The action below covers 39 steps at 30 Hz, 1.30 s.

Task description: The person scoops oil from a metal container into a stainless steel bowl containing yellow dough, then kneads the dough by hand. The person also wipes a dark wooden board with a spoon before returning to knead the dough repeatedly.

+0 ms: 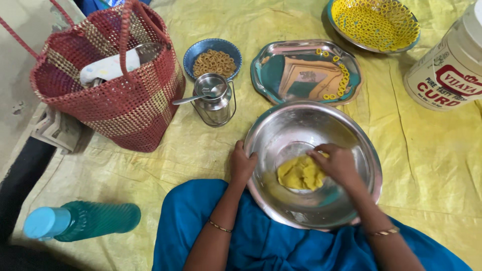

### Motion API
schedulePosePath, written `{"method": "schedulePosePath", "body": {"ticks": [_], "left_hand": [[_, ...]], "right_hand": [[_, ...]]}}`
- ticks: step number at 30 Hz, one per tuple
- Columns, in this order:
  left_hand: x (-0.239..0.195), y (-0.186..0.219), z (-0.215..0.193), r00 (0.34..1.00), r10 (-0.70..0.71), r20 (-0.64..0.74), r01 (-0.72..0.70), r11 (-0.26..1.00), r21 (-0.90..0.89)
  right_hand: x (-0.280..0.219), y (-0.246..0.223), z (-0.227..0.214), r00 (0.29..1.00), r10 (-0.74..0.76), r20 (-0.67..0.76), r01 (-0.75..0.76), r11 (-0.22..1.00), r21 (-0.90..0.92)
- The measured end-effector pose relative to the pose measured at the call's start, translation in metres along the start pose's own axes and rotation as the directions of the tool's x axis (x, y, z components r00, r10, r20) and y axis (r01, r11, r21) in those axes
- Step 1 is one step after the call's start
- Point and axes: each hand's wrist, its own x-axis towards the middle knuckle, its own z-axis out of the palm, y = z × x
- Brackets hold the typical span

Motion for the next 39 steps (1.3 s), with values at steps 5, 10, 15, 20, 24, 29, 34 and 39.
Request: {"method": "schedulePosePath", "body": {"ticks": [5,10,15,20,24,29,34,39], "left_hand": [[-0.001,0.005,-0.003,1.0,-0.001,-0.027,0.003,0.999,0.052],[-0.001,0.005,-0.003,0.998,0.051,-0.045,-0.048,0.997,0.067],[-0.002,-0.001,-0.003,0.996,0.087,-0.013,-0.085,0.994,0.072],[-0.003,-0.007,-0.001,0.996,0.087,-0.009,-0.085,0.988,0.128],[-0.006,-0.009,0.0,0.999,0.049,-0.001,-0.048,0.986,0.16],[-0.006,-0.006,-0.002,0.995,0.098,-0.022,-0.096,0.994,0.052],[-0.011,-0.006,0.0,0.991,0.105,-0.083,-0.106,0.994,-0.018],[-0.015,-0.004,-0.001,0.996,0.029,-0.081,-0.033,0.998,-0.05]], "right_hand": [[-0.009,-0.01,0.039,0.933,-0.321,-0.165,0.32,0.947,-0.031],[-0.039,-0.01,0.044,0.874,-0.485,0.011,0.482,0.865,-0.138],[-0.049,-0.034,0.047,0.834,-0.437,0.336,0.541,0.766,-0.347],[-0.022,-0.058,0.048,0.8,-0.453,0.393,0.581,0.747,-0.322],[0.01,-0.059,0.056,0.808,-0.41,0.423,0.55,0.783,-0.291],[0.071,-0.052,0.071,0.804,-0.331,0.493,0.441,0.889,-0.123],[0.069,-0.047,0.083,0.831,-0.325,0.452,0.427,0.893,-0.142],[-0.006,-0.067,0.093,0.922,-0.26,0.285,0.367,0.821,-0.438]]}}
